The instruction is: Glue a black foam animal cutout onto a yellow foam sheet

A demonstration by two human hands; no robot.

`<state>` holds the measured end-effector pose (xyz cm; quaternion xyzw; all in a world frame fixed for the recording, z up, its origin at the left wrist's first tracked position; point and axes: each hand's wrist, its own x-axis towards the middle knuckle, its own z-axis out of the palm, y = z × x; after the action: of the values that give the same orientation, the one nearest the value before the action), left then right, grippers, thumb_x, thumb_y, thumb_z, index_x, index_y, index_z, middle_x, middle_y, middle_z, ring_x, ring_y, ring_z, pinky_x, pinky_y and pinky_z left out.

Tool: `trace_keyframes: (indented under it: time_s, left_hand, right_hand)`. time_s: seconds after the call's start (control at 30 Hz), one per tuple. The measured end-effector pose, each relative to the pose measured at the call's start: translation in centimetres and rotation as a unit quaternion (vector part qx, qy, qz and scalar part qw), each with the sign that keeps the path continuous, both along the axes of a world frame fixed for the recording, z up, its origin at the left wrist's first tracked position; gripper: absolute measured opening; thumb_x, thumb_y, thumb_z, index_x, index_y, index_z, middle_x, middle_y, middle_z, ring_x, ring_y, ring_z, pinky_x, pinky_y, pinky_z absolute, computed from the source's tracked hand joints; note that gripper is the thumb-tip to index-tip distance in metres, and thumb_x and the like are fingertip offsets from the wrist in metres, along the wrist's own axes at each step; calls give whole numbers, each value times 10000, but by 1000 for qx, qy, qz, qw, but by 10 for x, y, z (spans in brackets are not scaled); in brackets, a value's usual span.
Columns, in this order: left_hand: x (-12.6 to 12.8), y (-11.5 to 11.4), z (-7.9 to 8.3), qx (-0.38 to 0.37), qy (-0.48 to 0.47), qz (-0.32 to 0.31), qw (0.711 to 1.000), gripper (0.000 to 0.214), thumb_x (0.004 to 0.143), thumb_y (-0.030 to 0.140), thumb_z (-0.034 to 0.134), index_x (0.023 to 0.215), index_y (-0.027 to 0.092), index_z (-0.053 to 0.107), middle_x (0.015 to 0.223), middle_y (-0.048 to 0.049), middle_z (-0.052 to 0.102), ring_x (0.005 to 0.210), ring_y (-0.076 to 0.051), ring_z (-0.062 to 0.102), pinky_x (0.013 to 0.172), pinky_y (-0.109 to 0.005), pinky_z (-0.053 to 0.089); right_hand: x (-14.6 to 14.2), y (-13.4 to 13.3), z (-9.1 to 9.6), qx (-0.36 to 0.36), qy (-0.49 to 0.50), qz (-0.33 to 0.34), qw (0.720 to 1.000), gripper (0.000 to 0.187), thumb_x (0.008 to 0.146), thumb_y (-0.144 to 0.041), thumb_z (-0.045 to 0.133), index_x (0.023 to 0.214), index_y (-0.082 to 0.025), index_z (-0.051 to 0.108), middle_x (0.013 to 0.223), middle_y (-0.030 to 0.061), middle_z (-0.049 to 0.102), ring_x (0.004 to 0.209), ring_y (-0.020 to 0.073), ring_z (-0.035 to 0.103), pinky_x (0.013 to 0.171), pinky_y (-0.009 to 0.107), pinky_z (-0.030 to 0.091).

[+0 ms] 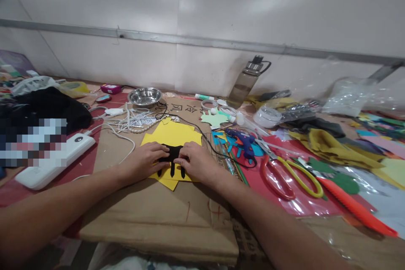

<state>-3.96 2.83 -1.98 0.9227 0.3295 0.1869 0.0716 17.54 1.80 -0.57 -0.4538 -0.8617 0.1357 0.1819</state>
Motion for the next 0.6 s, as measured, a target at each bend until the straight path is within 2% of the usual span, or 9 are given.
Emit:
trace_keyframes:
  time_s: [0.13,0.3,0.43,0.6]
  left_hand:
    - [-1,1,1,-17,-58,3,998,144,893,267,592,886,178,705,984,-91,723,933,-211,650,846,-337,506]
    - [-7,8,7,-23,-191,89,977,173,916,236,518,838,168,656,879,-74,693,847,-186,632,795,-321,495]
    - [-11,18,6,-47,-241,162,956,123,863,132,514,875,171,630,896,-60,676,879,-183,617,810,-325,492]
    - [-12,28,-6,-121,-295,217,923,175,840,88,468,926,166,599,945,-64,658,892,-173,624,796,-319,508]
  right_hand:
    - [0,6,11,13,62,-14,998,60,859,-184,659,829,-173,710,832,58,693,798,175,615,750,304,465]
    - [-6,26,23,43,94,-53,993,71,861,-199,653,889,-163,708,915,72,723,876,187,641,802,318,486]
    - [-24,54,27,47,39,-68,996,157,886,-255,629,995,-166,698,1017,84,719,923,187,642,829,318,492]
    - [-55,95,20,49,-42,-82,995,248,895,-298,619,1069,-136,688,1107,121,700,1067,224,605,942,344,443]
